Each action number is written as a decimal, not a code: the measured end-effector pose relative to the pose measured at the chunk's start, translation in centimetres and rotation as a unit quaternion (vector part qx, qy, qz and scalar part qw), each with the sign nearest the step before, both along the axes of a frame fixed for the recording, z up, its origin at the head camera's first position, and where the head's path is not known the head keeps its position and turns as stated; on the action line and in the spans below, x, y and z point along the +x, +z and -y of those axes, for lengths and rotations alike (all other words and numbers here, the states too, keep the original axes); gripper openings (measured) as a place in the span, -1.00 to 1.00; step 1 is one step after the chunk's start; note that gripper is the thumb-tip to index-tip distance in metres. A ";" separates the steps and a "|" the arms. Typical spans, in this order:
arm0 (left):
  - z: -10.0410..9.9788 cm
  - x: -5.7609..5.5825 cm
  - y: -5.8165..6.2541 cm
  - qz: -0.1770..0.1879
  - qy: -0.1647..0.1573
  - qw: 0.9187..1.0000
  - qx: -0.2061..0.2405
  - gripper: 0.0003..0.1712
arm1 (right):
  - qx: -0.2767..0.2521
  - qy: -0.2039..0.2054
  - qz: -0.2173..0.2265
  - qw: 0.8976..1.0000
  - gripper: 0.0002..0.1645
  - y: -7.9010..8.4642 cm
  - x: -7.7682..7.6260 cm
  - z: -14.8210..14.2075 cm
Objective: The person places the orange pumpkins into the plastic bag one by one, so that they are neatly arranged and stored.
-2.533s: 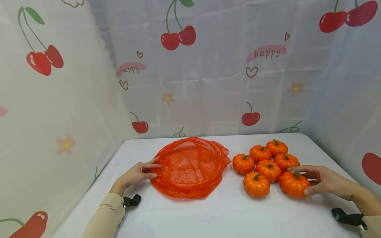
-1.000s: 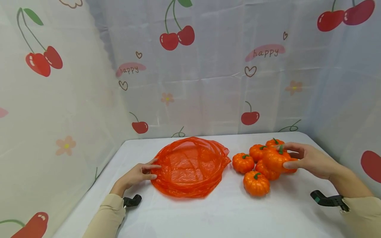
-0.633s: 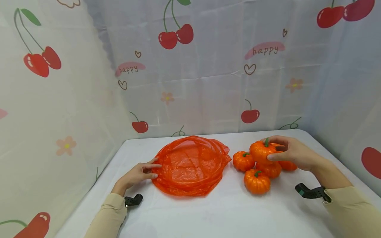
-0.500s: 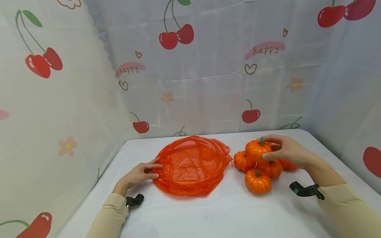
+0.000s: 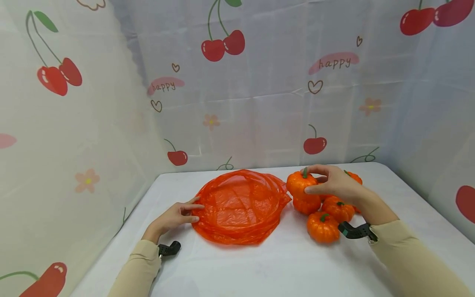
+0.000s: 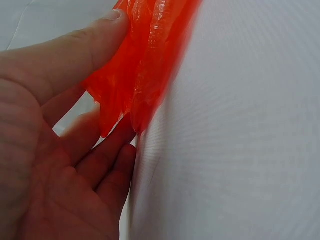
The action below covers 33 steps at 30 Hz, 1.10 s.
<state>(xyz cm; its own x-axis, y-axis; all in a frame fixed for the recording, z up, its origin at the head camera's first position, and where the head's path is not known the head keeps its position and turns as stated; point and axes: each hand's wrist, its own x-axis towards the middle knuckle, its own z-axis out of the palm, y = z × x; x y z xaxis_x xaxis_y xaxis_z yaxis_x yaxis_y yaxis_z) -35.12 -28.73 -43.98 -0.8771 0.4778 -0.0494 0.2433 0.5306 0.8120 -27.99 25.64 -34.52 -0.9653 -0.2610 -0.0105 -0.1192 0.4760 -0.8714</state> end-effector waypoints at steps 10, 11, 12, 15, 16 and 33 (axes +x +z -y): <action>0.0 -0.4 -0.1 -0.007 -0.001 1.000 -0.011 -0.49 | -0.025 0.031 -0.008 0.999 -0.30 2.0 -2.2 4.4; 0.0 -0.4 -0.1 -0.005 0.000 1.000 -0.011 -0.49 | -0.028 0.032 -0.009 0.999 -0.29 2.2 -2.4 4.8; 0.0 -0.5 -0.1 -0.002 0.002 1.000 -0.012 -0.49 | -0.032 0.033 -0.009 0.999 -0.29 2.3 -2.7 5.2; 0.1 -0.5 0.0 0.000 0.005 1.000 -0.015 -0.49 | -0.048 0.040 -0.014 0.998 -0.28 2.7 -3.6 6.5; 0.1 -0.6 0.1 0.002 0.008 1.000 -0.015 -0.49 | -0.053 0.041 -0.013 0.998 -0.29 2.8 -3.9 7.0; 0.1 -0.3 -0.1 0.010 0.004 1.000 -0.001 -0.50 | -0.093 0.075 0.007 0.993 -0.31 2.5 -7.3 13.4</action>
